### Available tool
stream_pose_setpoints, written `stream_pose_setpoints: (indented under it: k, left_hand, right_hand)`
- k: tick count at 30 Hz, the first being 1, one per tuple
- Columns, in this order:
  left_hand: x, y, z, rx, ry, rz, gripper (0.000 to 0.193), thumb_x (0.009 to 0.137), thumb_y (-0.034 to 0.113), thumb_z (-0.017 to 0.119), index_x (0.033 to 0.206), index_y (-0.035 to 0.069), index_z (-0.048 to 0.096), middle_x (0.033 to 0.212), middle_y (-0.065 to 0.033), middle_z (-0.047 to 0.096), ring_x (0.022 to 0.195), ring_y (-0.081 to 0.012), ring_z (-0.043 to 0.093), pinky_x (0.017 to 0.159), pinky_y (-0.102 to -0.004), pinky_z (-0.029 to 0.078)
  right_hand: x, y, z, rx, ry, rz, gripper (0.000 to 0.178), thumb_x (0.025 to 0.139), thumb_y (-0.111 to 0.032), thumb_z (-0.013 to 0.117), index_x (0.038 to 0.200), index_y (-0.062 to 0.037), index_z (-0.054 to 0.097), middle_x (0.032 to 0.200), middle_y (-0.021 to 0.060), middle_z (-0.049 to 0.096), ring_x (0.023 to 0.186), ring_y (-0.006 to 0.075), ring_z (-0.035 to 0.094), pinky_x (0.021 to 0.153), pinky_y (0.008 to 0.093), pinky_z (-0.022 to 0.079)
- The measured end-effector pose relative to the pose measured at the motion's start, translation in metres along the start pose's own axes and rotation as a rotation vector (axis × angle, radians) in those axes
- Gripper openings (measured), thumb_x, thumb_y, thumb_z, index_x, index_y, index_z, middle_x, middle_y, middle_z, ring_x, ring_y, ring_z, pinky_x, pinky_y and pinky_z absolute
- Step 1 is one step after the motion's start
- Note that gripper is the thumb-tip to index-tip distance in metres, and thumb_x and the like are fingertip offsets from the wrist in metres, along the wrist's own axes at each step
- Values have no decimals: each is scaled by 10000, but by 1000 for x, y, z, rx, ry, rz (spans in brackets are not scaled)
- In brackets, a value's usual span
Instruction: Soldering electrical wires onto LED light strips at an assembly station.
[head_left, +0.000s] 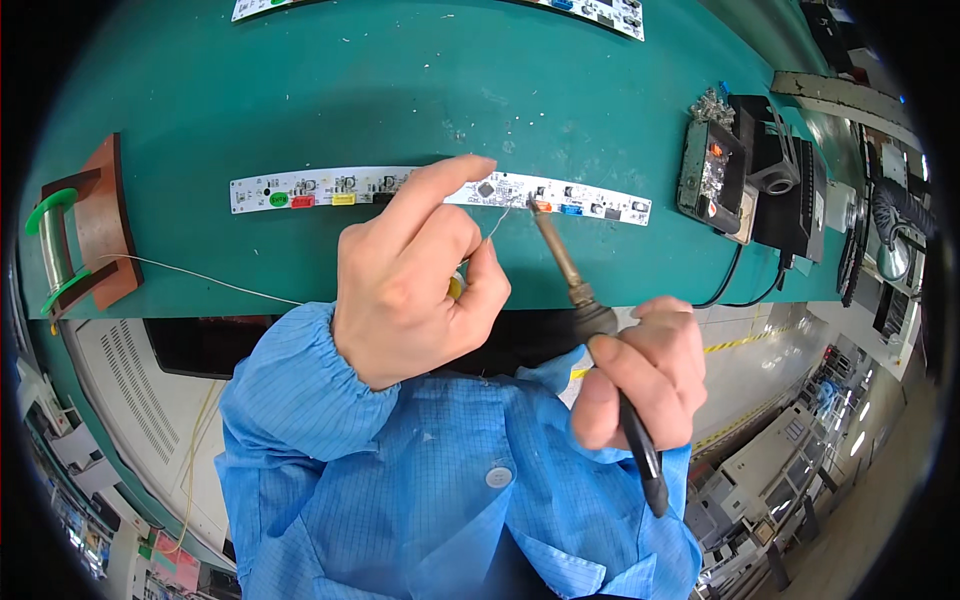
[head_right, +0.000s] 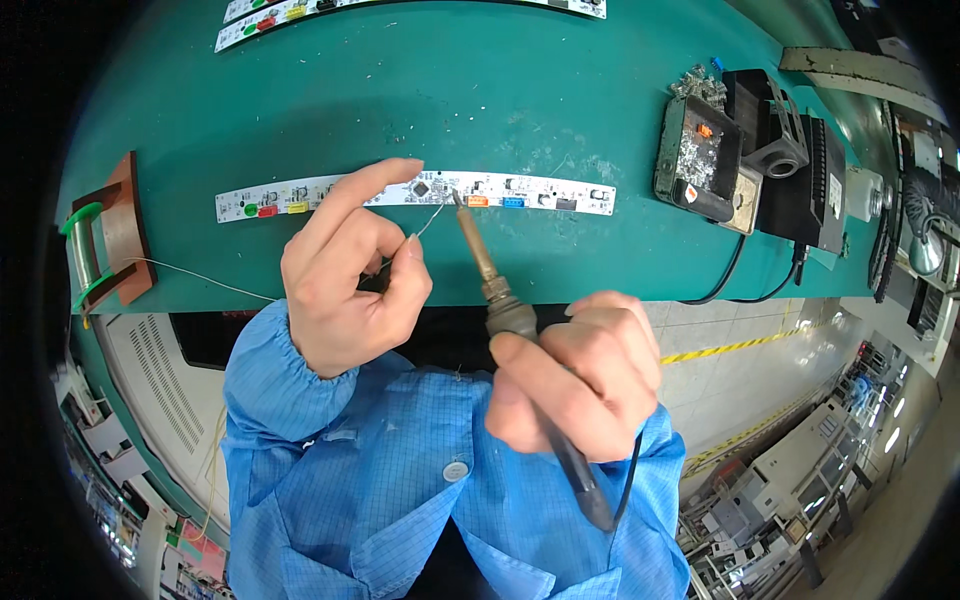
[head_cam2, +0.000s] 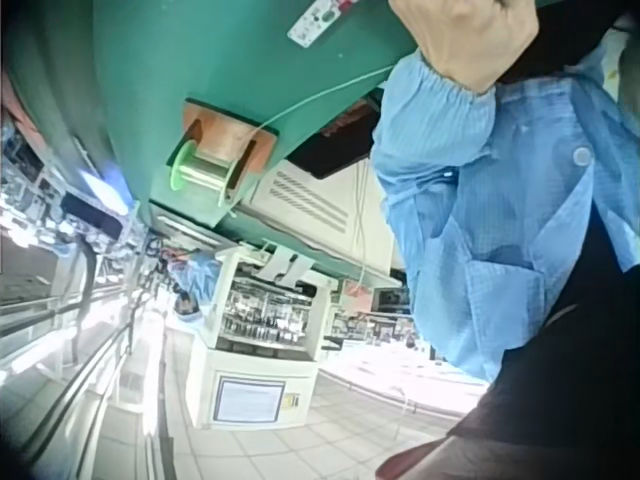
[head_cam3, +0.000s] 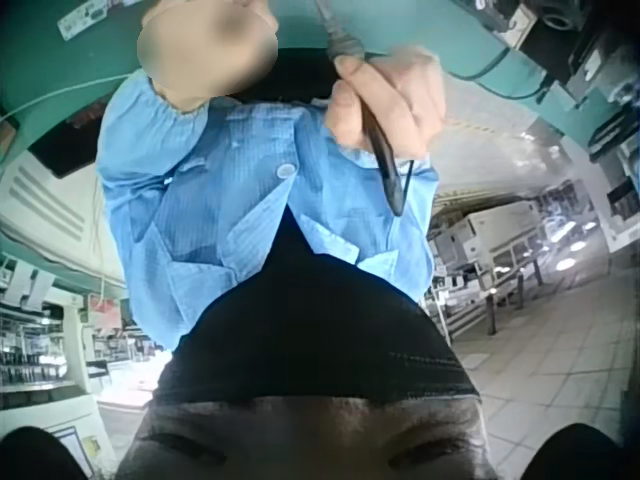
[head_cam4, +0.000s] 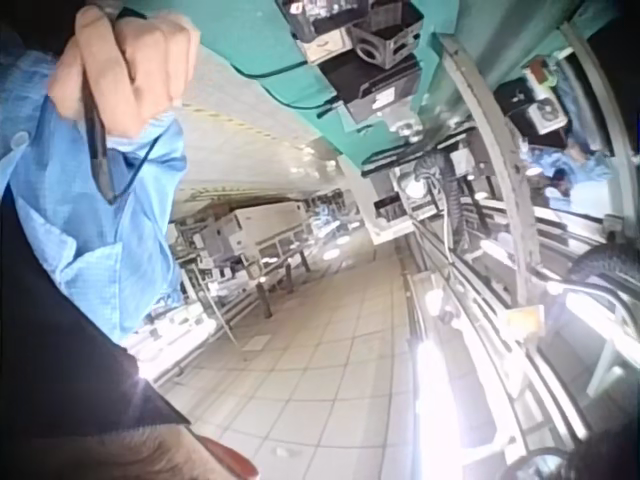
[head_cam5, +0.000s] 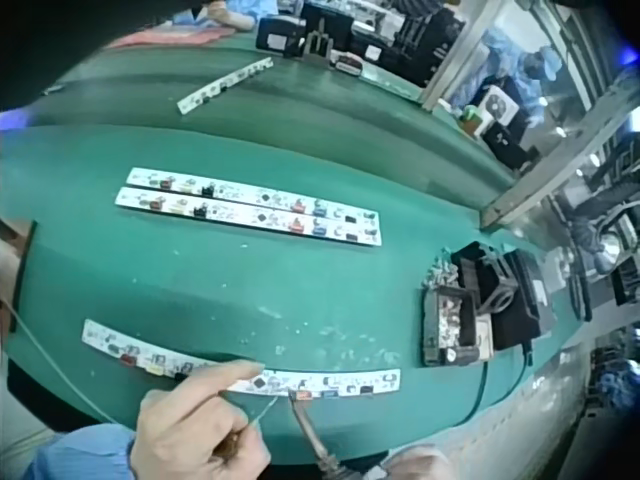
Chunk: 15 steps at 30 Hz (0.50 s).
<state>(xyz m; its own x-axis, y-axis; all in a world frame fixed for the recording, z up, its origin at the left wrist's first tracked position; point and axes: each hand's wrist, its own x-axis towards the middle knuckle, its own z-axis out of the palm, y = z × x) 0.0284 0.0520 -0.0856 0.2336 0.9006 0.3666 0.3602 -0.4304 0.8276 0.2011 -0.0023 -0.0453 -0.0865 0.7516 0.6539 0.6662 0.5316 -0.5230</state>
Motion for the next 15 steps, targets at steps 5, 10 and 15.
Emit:
stream_pose_setpoints:
  k: [5,10,15]
  left_hand:
    - [-1,-3,3,-38,14,-26,186,651,-85,611,628,18,458,1034,-182,645,466,-89,494,399,-228,383]
    - [0,-3,4,-33,15,-38,186,649,-86,611,626,18,459,1024,-181,646,464,-89,494,396,-230,379]
    - [0,-4,5,-27,18,-27,182,651,-85,612,624,15,463,1018,-174,645,455,-87,488,392,-231,373]
  right_hand:
    - [-3,-3,2,-80,-136,-1,155,810,-165,629,825,-10,630,597,69,510,521,202,466,515,350,412]
    - [-2,0,2,-94,-164,-4,164,811,-167,634,830,-4,636,590,67,504,507,198,458,503,337,406]
    - [-3,0,5,-83,-160,-7,188,819,-175,632,834,12,633,579,70,500,492,196,452,485,326,399]
